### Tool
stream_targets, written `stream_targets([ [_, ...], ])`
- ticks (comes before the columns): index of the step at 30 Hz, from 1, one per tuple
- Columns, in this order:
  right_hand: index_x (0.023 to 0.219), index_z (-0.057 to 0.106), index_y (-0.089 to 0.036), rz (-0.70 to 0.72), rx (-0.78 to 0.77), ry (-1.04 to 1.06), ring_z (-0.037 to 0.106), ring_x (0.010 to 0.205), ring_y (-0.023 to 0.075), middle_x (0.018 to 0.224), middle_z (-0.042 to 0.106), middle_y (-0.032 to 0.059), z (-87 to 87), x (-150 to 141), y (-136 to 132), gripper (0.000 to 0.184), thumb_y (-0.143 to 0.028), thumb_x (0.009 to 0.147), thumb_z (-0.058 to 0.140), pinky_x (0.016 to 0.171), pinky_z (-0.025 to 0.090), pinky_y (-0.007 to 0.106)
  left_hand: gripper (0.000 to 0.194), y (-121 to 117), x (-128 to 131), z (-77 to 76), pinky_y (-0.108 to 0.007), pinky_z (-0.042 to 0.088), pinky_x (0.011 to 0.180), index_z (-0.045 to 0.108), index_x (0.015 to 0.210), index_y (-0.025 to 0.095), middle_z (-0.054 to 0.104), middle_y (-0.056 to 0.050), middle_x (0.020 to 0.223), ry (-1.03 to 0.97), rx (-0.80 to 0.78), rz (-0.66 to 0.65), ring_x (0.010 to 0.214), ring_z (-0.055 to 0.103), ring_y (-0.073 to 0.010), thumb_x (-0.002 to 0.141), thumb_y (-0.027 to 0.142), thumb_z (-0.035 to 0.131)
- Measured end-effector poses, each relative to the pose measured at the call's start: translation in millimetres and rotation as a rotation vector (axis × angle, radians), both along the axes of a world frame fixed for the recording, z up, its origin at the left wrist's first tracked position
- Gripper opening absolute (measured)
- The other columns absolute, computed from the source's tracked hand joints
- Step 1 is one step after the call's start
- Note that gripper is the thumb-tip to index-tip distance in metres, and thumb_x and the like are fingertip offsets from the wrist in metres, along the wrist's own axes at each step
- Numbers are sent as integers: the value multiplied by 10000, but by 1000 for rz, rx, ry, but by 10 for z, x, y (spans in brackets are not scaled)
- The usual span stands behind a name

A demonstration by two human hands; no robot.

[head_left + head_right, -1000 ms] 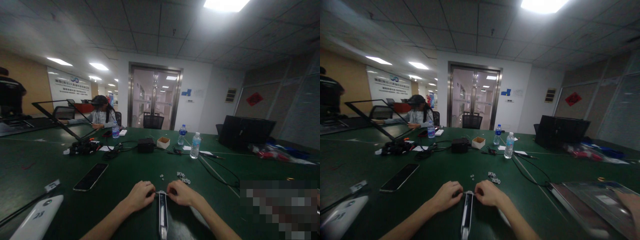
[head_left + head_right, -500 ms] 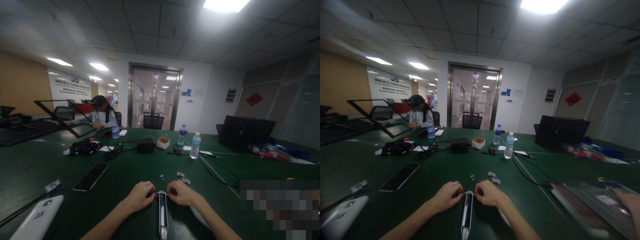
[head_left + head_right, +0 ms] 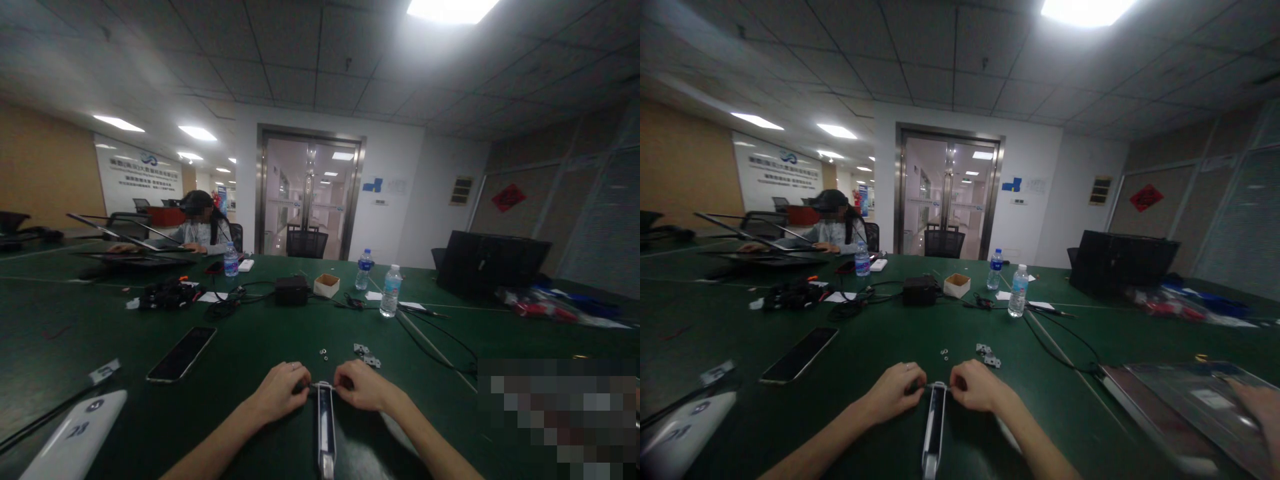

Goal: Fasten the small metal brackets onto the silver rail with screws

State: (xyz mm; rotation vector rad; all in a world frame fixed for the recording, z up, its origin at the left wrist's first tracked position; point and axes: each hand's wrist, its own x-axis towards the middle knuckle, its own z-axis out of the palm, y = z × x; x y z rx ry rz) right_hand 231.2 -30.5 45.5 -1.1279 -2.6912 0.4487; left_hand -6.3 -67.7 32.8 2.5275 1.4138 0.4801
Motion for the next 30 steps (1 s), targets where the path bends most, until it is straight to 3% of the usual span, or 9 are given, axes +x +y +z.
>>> stream_targets([
  [15, 843, 699, -160, 5, 4, 2, 607, 680, 140, 783, 697, 39, 24, -3, -9, 177, -192, 795, 531, 606, 410, 203, 150, 19, -1, -10, -240, 424, 708, 672, 936, 202, 641, -10, 879, -42, -13, -3, 806, 582, -156, 903, 261, 538],
  [23, 873, 703, -164, -6, -1, -7, 613, 698, 144, 803, 702, 40, 23, 2, -13, 193, -199, 801, 528, 616, 412, 209, 211, 82, -22, -105, -224, 430, 708, 710, 985, 211, 647, -16, 896, -113, -22, -40, 822, 588, -151, 909, 240, 516],
  [30, 855, 701, -158, -7, -19, 2, 602, 684, 145, 788, 695, 44, 68, -1, -29, 183, -192, 792, 532, 607, 409, 211, 277, 67, -19, -46, -223, 421, 676, 726, 907, 199, 648, -18, 816, -83, -17, -71, 743, 579, -140, 939, 259, 457],
])
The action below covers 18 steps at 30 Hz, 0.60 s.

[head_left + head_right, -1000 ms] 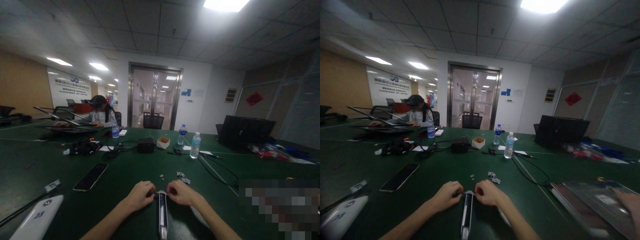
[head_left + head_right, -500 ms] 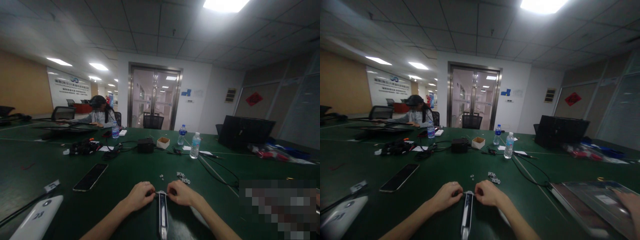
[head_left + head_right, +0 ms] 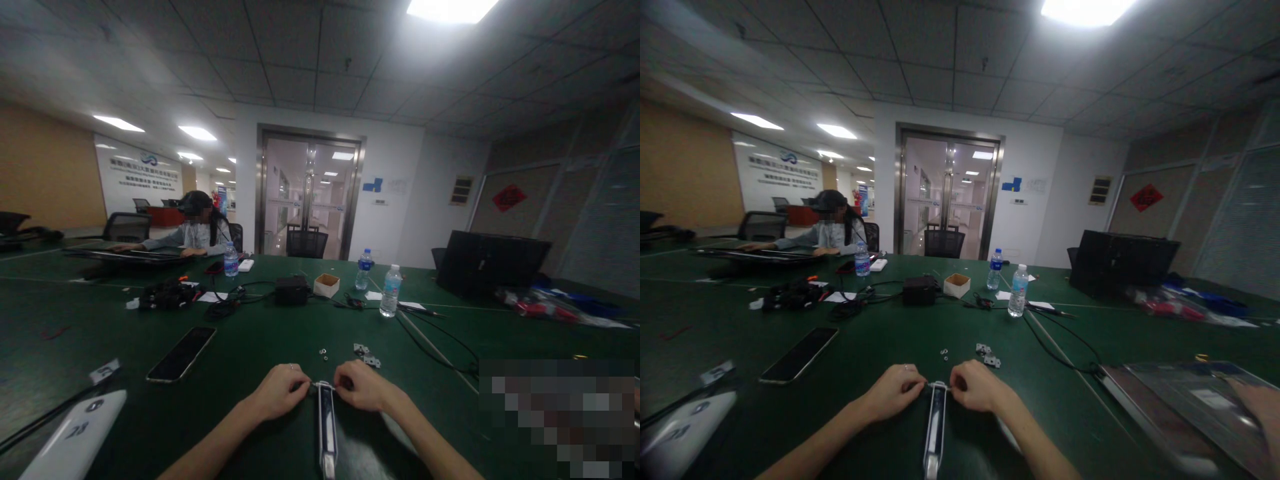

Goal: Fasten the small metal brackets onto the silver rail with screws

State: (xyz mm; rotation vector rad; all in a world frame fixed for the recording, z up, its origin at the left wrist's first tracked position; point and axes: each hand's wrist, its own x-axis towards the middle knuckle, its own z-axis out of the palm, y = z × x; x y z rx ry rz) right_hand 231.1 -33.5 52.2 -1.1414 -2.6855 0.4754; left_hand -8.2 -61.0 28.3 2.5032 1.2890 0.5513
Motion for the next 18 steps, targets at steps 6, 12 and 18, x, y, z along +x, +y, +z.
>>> stream_targets([
  [6, 869, 704, -161, -3, 1, -1, 607, 694, 148, 803, 698, 46, -3, -4, -9, 189, -193, 791, 535, 616, 418, 214, 274, 3, -9, 13, -227, 429, 696, 727, 956, 203, 653, -18, 842, -22, -39, 14, 758, 577, -143, 935, 275, 464],
  [12, 874, 705, -160, -8, -17, -11, 613, 709, 148, 819, 702, 48, 28, -9, -29, 186, -192, 798, 538, 615, 422, 211, 255, 17, -37, 22, -229, 418, 705, 721, 1010, 211, 651, -5, 860, -49, -56, 40, 753, 569, -135, 932, 296, 494],
  [18, 876, 699, -156, -3, -25, -1, 605, 686, 141, 799, 696, 43, 11, 5, -18, 185, -200, 805, 533, 593, 411, 206, 226, 33, -59, 3, -236, 414, 711, 722, 1012, 218, 660, -2, 877, -30, -73, 52, 772, 578, -142, 924, 286, 526],
])
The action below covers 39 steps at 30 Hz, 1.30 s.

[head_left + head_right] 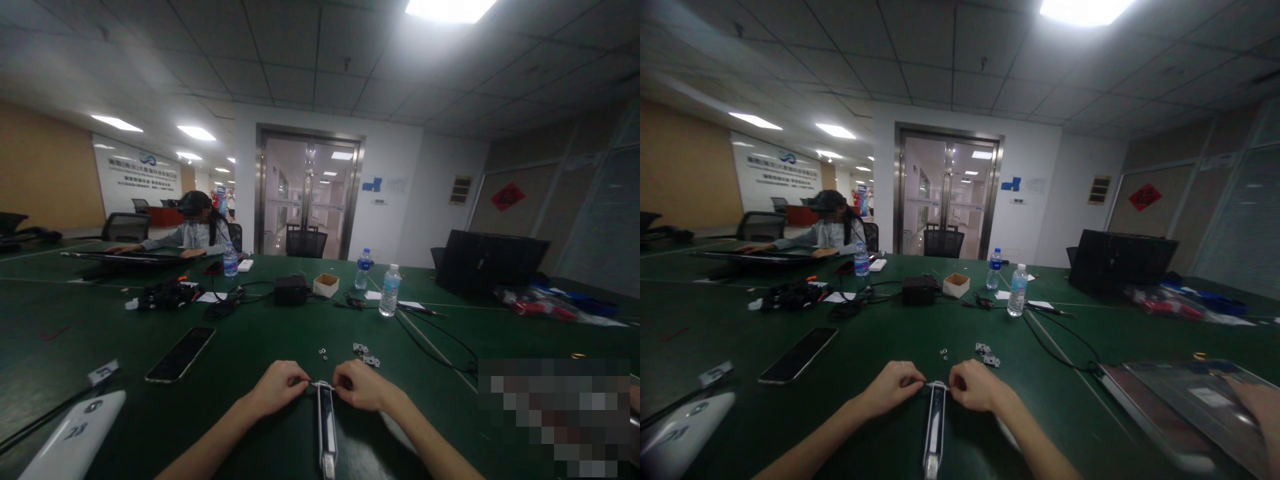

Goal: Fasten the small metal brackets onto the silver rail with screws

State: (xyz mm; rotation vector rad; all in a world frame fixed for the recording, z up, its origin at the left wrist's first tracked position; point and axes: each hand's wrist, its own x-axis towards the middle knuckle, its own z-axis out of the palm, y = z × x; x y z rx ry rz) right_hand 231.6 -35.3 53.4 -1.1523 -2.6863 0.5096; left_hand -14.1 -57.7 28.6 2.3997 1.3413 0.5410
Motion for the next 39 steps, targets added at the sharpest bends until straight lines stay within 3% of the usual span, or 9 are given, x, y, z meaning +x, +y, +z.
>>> stream_targets([
  [11, 859, 693, -161, 17, 20, 16, 591, 675, 136, 788, 687, 37, -68, 12, 39, 177, -201, 806, 529, 599, 401, 207, 171, -48, 44, 49, -241, 426, 721, 723, 911, 193, 652, 1, 821, 17, 38, 18, 709, 571, -137, 878, 277, 579],
  [22, 852, 695, -157, -1, -1, 17, 599, 695, 146, 801, 687, 45, 1, -5, -2, 170, -180, 792, 538, 606, 408, 207, 172, -38, 48, 1, -226, 404, 662, 687, 925, 186, 615, -5, 855, -23, 30, 13, 723, 544, -135, 898, 278, 545],
  [28, 858, 690, -158, 0, 0, 7, 589, 696, 142, 808, 681, 42, -22, 4, 9, 165, -187, 797, 540, 603, 398, 208, 189, -13, 38, -45, -215, 399, 637, 656, 986, 194, 613, 1, 872, -75, -10, 37, 745, 541, -138, 899, 333, 561],
  [39, 852, 685, -161, 17, 7, 36, 581, 673, 131, 788, 678, 32, -87, 17, 48, 164, -191, 801, 531, 588, 389, 200, 211, -43, 69, 31, -205, 438, 686, 688, 993, 182, 675, 3, 887, -160, -101, 31, 742, 572, -129, 891, 290, 539],
])
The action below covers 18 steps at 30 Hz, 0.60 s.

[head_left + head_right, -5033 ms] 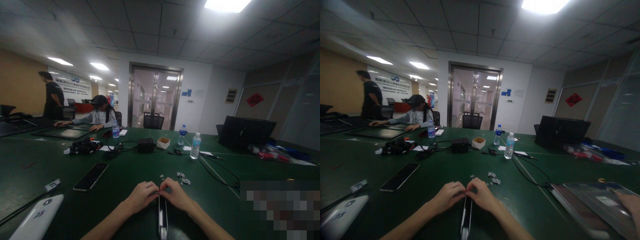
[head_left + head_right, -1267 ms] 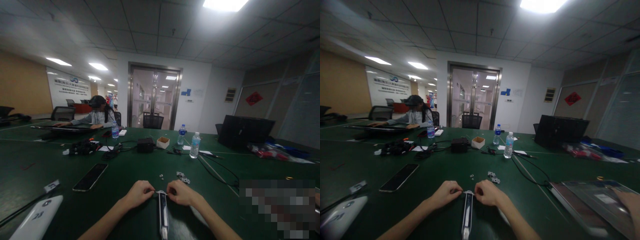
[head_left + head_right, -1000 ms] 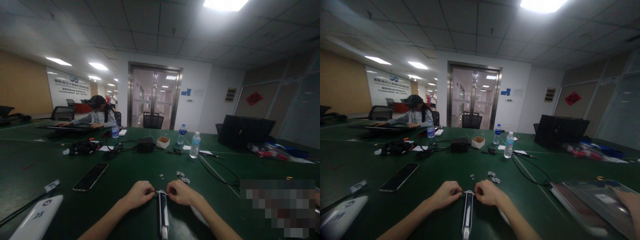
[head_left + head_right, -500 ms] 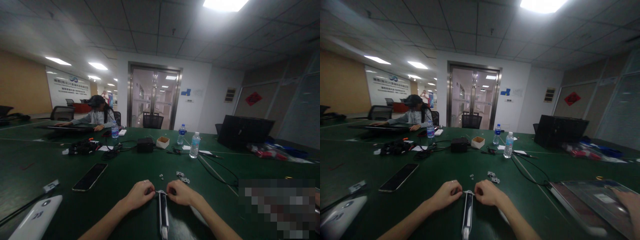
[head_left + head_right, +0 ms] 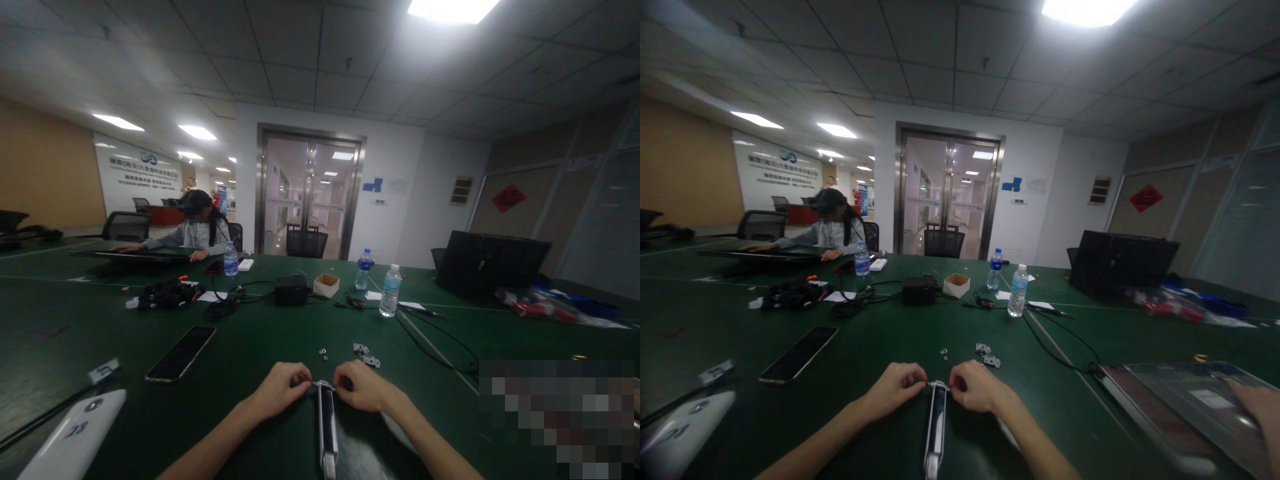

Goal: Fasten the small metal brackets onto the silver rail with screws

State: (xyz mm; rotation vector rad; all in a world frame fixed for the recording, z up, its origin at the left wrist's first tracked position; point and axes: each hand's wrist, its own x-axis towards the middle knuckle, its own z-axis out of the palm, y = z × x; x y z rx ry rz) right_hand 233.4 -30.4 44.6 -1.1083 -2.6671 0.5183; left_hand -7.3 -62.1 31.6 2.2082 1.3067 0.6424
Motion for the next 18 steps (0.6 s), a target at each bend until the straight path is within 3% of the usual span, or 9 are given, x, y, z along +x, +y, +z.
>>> stream_targets([
  [8, 852, 694, -161, -9, 16, -14, 580, 663, 132, 771, 681, 34, 4, -16, -5, 172, -177, 784, 536, 585, 386, 201, 234, 26, 1, -59, -208, 448, 707, 725, 1026, 200, 697, -12, 925, -30, 72, -35, 748, 590, -132, 869, 236, 555],
  [18, 865, 692, -160, -6, 14, -19, 587, 672, 131, 784, 685, 35, -2, -10, 1, 176, -179, 795, 532, 596, 393, 200, 265, 19, 5, -27, -204, 452, 743, 729, 1066, 227, 724, -12, 973, -3, 72, -84, 846, 636, -147, 897, 249, 527],
])
